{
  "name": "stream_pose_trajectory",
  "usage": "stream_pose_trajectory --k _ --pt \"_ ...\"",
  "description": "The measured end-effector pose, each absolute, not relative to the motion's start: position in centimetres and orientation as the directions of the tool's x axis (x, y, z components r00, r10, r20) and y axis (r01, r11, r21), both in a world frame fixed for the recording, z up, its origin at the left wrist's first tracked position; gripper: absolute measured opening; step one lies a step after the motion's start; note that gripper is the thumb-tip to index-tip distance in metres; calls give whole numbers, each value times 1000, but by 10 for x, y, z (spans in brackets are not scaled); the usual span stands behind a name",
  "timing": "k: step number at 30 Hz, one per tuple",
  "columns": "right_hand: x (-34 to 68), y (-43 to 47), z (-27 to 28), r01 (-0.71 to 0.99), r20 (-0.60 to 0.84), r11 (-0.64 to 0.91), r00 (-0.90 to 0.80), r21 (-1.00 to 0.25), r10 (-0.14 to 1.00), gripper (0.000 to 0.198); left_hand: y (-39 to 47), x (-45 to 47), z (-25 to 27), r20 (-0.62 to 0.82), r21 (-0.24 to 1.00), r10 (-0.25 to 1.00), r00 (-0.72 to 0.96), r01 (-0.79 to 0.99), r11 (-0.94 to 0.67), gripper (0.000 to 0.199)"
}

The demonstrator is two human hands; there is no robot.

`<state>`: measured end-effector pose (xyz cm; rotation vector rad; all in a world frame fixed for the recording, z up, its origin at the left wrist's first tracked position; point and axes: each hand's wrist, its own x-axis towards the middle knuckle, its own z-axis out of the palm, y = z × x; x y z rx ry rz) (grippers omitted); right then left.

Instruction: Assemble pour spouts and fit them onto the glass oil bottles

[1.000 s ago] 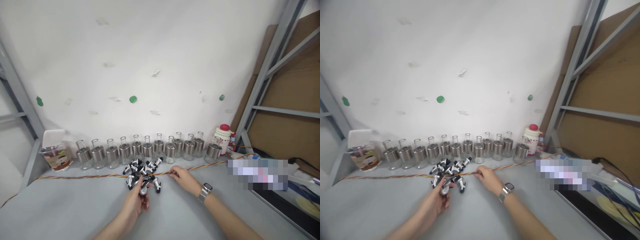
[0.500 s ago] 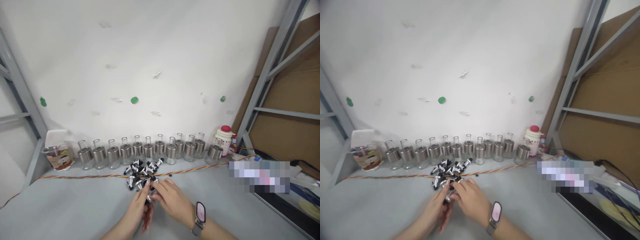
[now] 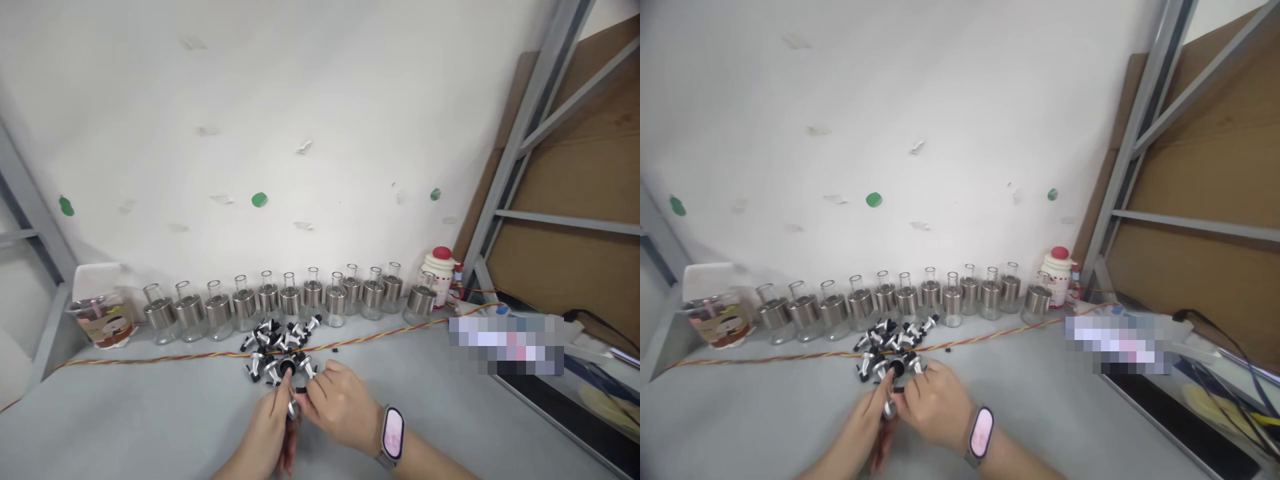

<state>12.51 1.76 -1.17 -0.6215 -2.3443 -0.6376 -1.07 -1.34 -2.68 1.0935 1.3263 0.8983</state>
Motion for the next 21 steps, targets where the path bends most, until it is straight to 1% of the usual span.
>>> stream_pose_trajectory --k 3,5,6,7,9,11,12,13,16,19,20,21 --pt "122 17 -18 576 656 757 -705 307 270 31 -12 -12 -32 -286 955 955 80 101 278 62" --pt "119 18 -21 612 678 739 -672 281 299 32 -11 -12 -36 -276 958 959 68 104 269 60" --pt "118 19 -21 643 695 725 -639 247 330 33 -10 -13 -37 -272 959 960 58 99 266 59" --pt "119 21 -21 684 709 703 -594 195 381 34 -10 -13 -38 -267 961 962 53 89 262 58" --pt "125 28 -19 778 702 626 -475 53 530 36 -9 -13 -38 -257 965 966 43 57 254 56" --pt "137 39 -16 840 631 540 -390 -55 671 37 -8 -13 -35 -233 972 972 19 34 232 53" --pt "144 45 -15 850 581 522 -391 -69 714 35 -7 -13 -34 -218 976 976 0 27 218 52" --pt "151 52 -15 838 529 544 -442 -45 724 33 -6 -14 -33 -204 979 979 -17 23 205 51" --pt "169 68 -17 812 483 584 -504 -19 717 27 -3 -16 -32 -156 987 987 -28 26 157 51" --pt "175 72 -14 840 503 542 -456 -30 734 28 1 -18 -33 -96 993 995 -5 66 96 51" --pt "174 70 -12 852 518 521 -425 -47 742 28 1 -18 -33 -82 993 997 0 87 82 51" --pt "172 67 -9 856 527 507 -388 -97 756 29 2 -18 -33 -68 992 998 6 109 67 50"
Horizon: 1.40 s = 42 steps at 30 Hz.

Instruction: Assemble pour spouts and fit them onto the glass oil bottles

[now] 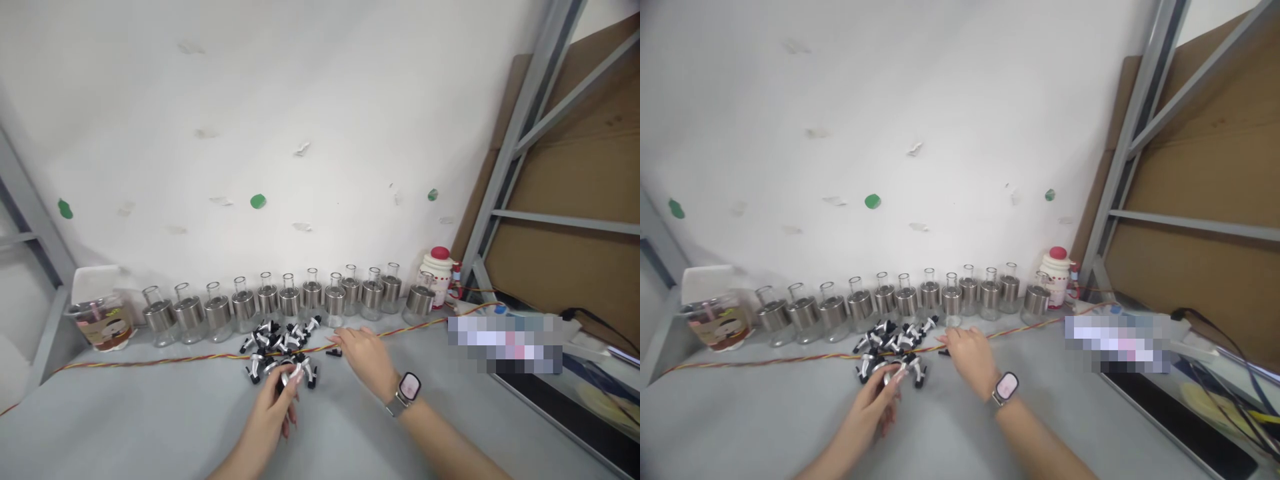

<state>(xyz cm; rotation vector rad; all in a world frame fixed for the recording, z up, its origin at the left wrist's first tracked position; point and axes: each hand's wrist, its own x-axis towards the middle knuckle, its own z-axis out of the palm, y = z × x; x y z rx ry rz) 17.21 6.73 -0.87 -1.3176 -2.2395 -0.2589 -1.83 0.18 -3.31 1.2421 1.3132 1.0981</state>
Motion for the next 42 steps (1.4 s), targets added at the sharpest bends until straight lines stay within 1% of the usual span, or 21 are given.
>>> stream_pose_trajectory --k 1,2,4,5,7,9,11,13,14,16,19,21,23,26,29,31,34,36,38,40,42 --pt "169 63 -6 843 522 504 -349 -188 778 31 2 -19 -33 -47 990 999 11 130 45 49" --pt "165 57 -3 804 500 508 -317 -310 806 31 2 -19 -33 -18 989 1000 17 147 15 49" --pt "154 45 1 635 401 511 -324 -580 857 28 1 -19 -33 60 984 998 28 169 -63 48" --pt "148 38 1 545 355 508 -368 -666 860 26 0 -20 -33 99 979 994 38 178 -105 48" --pt "137 27 0 434 316 513 -449 -740 836 21 -1 -22 -34 151 962 986 75 217 -164 49" --pt "130 22 -3 380 315 517 -479 -767 819 17 -1 -25 -34 174 935 978 112 292 -200 51" --pt "129 27 -7 358 319 487 -435 -797 842 19 -1 -29 -34 217 884 968 130 394 -251 51" --pt "137 40 -12 376 322 429 -316 -821 892 22 2 -34 -32 291 795 947 136 516 -319 44" --pt "144 50 -15 401 324 397 -239 -826 915 25 4 -37 -31 335 735 933 135 581 -348 39" --pt "160 70 -22 497 382 374 -91 -783 920 29 9 -43 -30 413 608 903 121 701 -372 28" --pt "182 94 -31 545 417 368 -36 -754 908 27 15 -49 -31 469 470 877 101 813 -345 27" --pt "188 98 -33 561 442 386 -40 -733 896 26 17 -51 -32 447 418 886 119 849 -325 30" --pt "185 93 -32 594 485 427 -69 -682 872 27 17 -51 -32 406 381 902 143 871 -310 30" --pt "168 73 -26 668 535 516 -204 -536 820 26 16 -48 -32 383 347 911 150 891 -293 37" --pt "149 51 -19 671 513 602 -365 -434 777 22 17 -45 -33 406 306 894 190 893 -329 43" --pt "140 41 -15 653 489 638 -434 -407 756 22 19 -45 -34 423 289 882 210 891 -351 35" --pt "137 35 -11 629 478 640 -439 -442 761 24 22 -47 -34 476 344 864 166 869 -357 24" --pt "138 35 -10 601 490 617 -387 -508 781 24 21 -48 -33 523 455 845 112 801 -388 22" --pt "138 35 -9 552 490 590 -336 -589 804 25 17 -45 -30 517 637 855 40 649 -415 23" --pt "137 34 -8 494 456 558 -322 -667 830 27 11 -39 -29 437 816 899 16 413 -404 21" --pt "134 30 -8 459 401 520 -336 -721 852 31 5 -31 -29 359 909 931 59 204 -363 25"
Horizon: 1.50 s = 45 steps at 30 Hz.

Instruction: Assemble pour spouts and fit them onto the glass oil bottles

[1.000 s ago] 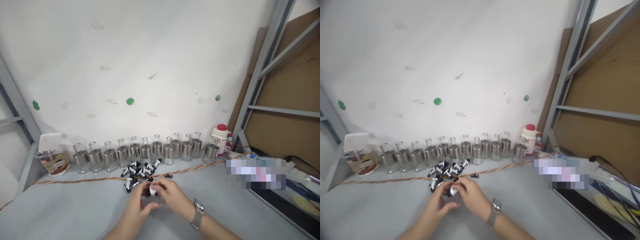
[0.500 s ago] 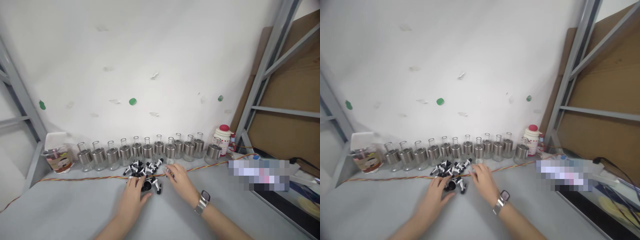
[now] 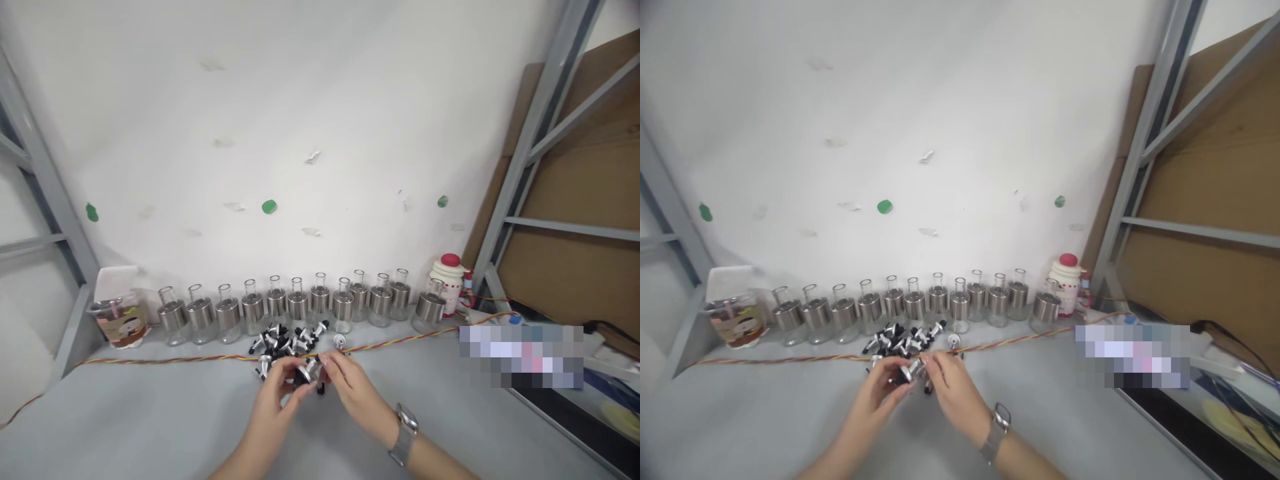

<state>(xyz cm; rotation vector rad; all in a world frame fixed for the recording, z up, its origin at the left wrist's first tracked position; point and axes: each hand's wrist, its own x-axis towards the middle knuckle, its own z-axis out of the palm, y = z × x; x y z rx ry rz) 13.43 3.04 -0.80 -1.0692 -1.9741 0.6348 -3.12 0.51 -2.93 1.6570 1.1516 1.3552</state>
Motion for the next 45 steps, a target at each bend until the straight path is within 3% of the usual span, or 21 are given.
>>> stream_pose_trajectory --k 4,12,16,20,23,28,34,40,45 --pt "130 23 -5 467 379 539 -396 -701 837 27 -1 -23 -35 317 936 943 102 128 -329 49" --pt "139 25 0 605 469 660 -471 -445 747 24 2 -29 -36 349 900 932 96 245 -362 41" --pt "137 24 -1 612 477 679 -493 -405 728 23 0 -27 -35 345 889 934 95 287 -357 37" --pt "132 18 -3 616 468 686 -510 -387 722 23 -4 -24 -32 345 847 930 129 384 -368 19" --pt "129 16 -5 629 461 655 -475 -418 750 25 -5 -26 -31 400 771 906 138 484 -414 19" --pt "125 16 -11 635 434 574 -383 -517 815 28 -3 -30 -37 414 694 888 202 562 -451 40" --pt "123 20 -12 565 391 506 -322 -652 863 32 -7 -24 -31 301 744 931 206 560 -364 33" --pt "125 21 -7 455 341 443 -292 -772 894 32 -14 -19 -19 278 764 934 225 537 -357 23" --pt "124 20 -8 419 327 433 -304 -798 895 30 -15 -14 -17 58 913 970 235 380 -147 24"
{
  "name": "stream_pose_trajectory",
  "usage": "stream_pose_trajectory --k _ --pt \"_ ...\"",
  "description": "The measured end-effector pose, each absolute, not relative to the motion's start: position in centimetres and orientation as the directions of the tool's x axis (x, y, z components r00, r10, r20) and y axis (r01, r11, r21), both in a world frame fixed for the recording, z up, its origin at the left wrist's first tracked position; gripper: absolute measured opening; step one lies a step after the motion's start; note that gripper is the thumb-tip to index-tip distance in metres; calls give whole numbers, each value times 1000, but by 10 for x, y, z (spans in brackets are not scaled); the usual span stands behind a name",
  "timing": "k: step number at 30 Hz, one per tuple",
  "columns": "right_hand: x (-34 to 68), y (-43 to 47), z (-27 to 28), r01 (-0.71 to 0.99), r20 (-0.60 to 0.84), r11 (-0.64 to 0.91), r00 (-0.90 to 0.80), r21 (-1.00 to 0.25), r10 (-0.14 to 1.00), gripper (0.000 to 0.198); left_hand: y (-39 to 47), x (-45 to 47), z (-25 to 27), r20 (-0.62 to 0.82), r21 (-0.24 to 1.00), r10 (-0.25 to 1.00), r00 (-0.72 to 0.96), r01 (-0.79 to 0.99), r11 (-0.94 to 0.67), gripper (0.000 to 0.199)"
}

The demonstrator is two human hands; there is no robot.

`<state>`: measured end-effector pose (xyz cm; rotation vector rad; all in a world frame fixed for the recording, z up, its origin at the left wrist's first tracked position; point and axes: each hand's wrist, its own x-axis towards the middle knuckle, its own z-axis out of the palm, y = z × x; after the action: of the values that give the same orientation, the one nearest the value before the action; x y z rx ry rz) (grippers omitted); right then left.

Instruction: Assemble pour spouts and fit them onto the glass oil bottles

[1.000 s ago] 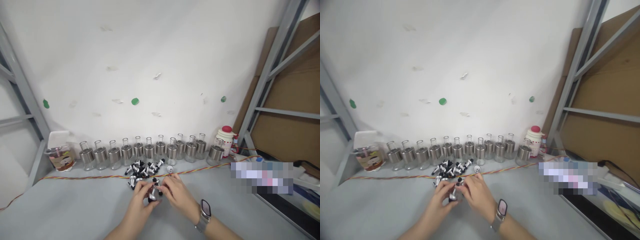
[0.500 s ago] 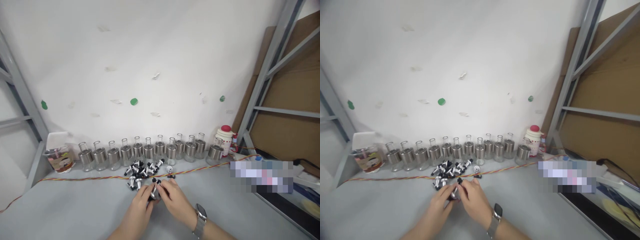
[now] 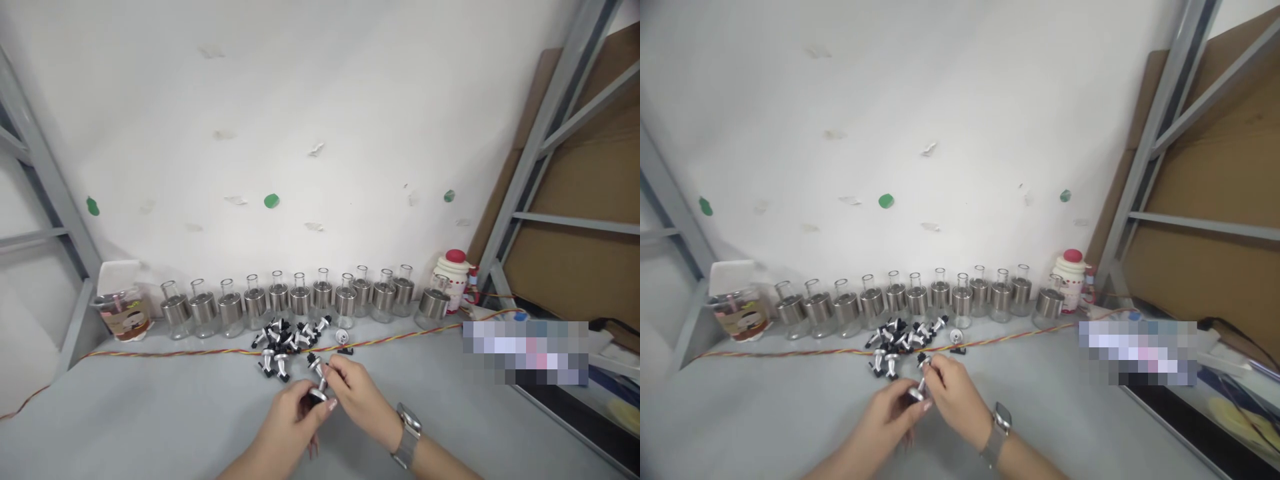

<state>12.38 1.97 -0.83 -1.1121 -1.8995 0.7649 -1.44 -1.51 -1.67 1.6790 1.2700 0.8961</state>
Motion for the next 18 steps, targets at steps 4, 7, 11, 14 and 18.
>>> stream_pose_trajectory --k 4,7,11,14,18 --pt "136 34 -7 400 306 378 -234 -835 923 28 -15 -16 -18 16 876 977 211 468 -115 31" --pt "157 54 -4 464 284 317 -142 -827 948 29 -14 -18 -25 117 822 979 170 537 -191 27" --pt "179 77 -16 589 191 285 -218 -757 957 28 -8 -19 -37 119 924 986 119 351 -154 24" --pt "183 83 -29 612 155 285 -257 -738 954 29 -2 -18 -43 58 983 992 113 164 -77 32" --pt "177 78 -28 629 207 301 -220 -717 953 33 3 -17 -42 -49 999 988 147 6 48 43"
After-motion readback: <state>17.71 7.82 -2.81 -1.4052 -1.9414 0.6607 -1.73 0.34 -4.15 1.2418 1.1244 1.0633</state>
